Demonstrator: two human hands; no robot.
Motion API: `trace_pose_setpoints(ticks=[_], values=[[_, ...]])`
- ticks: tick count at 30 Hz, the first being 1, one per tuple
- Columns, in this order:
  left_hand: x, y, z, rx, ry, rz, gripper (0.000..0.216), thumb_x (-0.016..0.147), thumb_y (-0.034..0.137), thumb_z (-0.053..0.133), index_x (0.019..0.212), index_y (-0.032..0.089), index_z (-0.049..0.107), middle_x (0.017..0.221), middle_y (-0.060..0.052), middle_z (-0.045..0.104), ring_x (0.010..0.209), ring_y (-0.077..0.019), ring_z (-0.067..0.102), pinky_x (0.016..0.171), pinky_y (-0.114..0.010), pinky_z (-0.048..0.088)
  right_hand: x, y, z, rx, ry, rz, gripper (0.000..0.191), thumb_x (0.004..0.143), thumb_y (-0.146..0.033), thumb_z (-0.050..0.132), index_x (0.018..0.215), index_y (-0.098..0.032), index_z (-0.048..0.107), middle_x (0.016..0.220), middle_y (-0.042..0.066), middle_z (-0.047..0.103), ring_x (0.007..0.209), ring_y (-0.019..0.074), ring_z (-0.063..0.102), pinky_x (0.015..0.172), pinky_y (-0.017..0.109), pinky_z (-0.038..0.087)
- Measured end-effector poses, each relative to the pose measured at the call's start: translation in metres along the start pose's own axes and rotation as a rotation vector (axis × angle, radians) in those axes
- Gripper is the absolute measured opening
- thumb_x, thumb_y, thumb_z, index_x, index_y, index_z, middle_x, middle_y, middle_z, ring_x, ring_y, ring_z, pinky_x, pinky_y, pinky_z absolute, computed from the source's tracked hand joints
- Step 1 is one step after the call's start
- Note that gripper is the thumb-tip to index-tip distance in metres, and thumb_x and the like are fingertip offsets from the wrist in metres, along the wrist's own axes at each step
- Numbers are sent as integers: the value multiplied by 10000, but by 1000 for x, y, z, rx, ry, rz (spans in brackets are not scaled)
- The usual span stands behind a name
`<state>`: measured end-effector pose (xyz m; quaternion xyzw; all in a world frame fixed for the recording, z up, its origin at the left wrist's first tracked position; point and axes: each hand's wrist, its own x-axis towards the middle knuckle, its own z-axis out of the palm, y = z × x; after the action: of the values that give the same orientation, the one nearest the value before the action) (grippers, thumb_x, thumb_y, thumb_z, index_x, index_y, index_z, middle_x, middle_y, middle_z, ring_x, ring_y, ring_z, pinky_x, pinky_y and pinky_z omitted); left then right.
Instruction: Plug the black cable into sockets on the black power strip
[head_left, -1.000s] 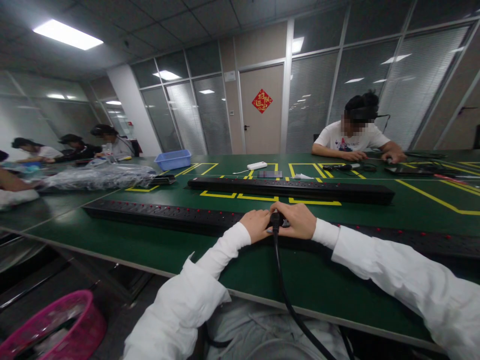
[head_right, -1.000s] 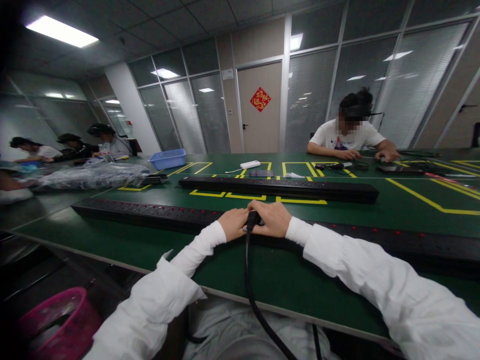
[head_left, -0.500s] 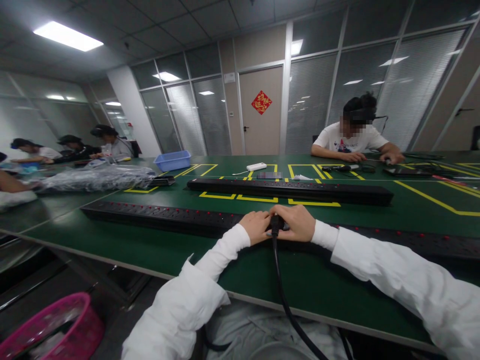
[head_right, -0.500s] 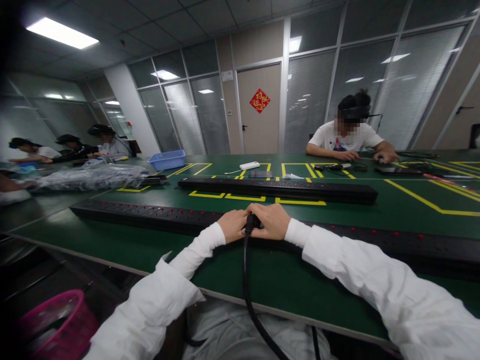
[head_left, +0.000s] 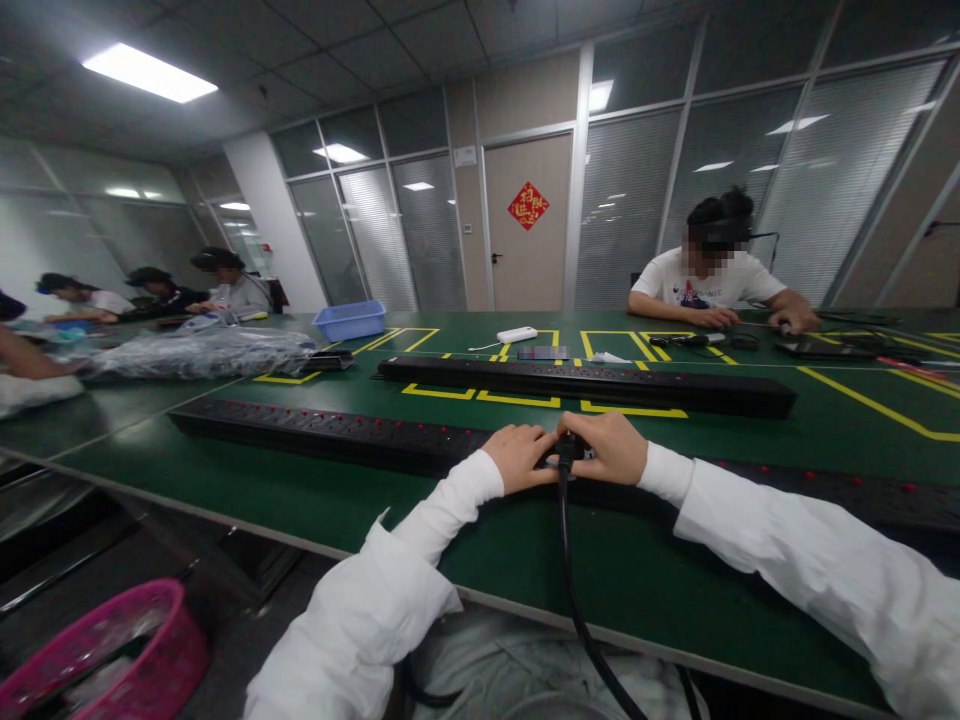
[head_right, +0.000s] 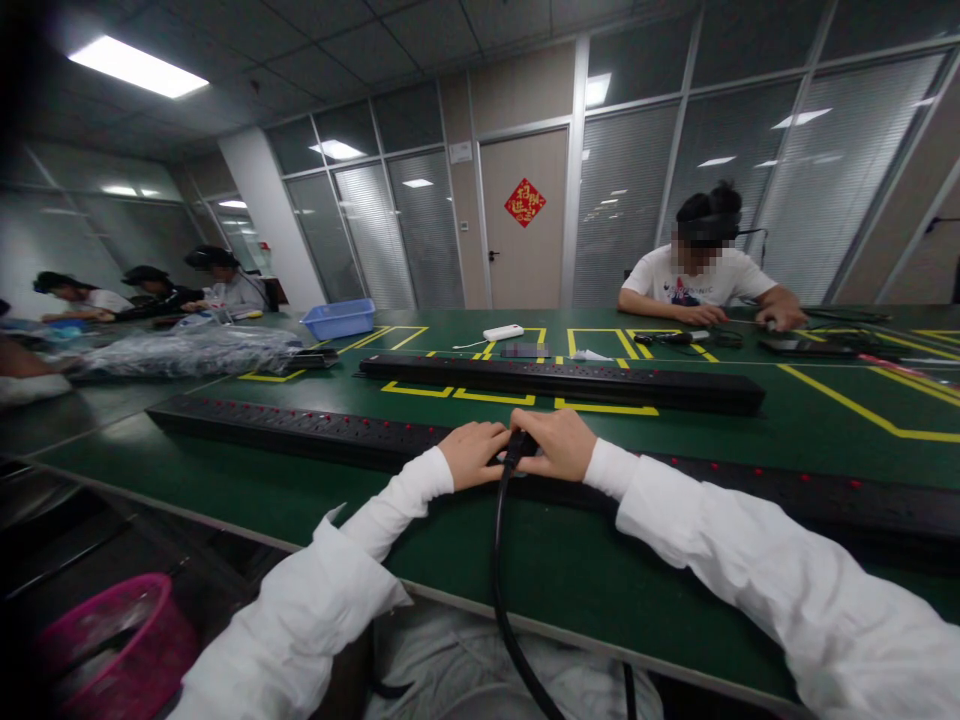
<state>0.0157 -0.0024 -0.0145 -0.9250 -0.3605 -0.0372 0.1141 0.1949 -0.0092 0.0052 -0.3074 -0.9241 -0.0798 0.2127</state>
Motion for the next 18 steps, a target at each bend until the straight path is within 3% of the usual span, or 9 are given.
trace_pose_setpoints(ticks=[5,18], values=[[-1,-1,2,-3,33,-1,552,778,574,275,1208,228,307,955,-58,516,880,-214,512,738,-329,379,-7,4,-7,21,-23,41,281,753,-450,443,828,-180,453,721,39,591,601,138,546,509,201,313],[-2,-1,2,-16,30,-10,595,773,600,236,1225,219,302,989,-65,512,888,-215,507,739,-327,369,-17,20,-7,78,-13,151,308,752,-480,446,833,-183,464,643,13,554,549,128,515,495,203,305]])
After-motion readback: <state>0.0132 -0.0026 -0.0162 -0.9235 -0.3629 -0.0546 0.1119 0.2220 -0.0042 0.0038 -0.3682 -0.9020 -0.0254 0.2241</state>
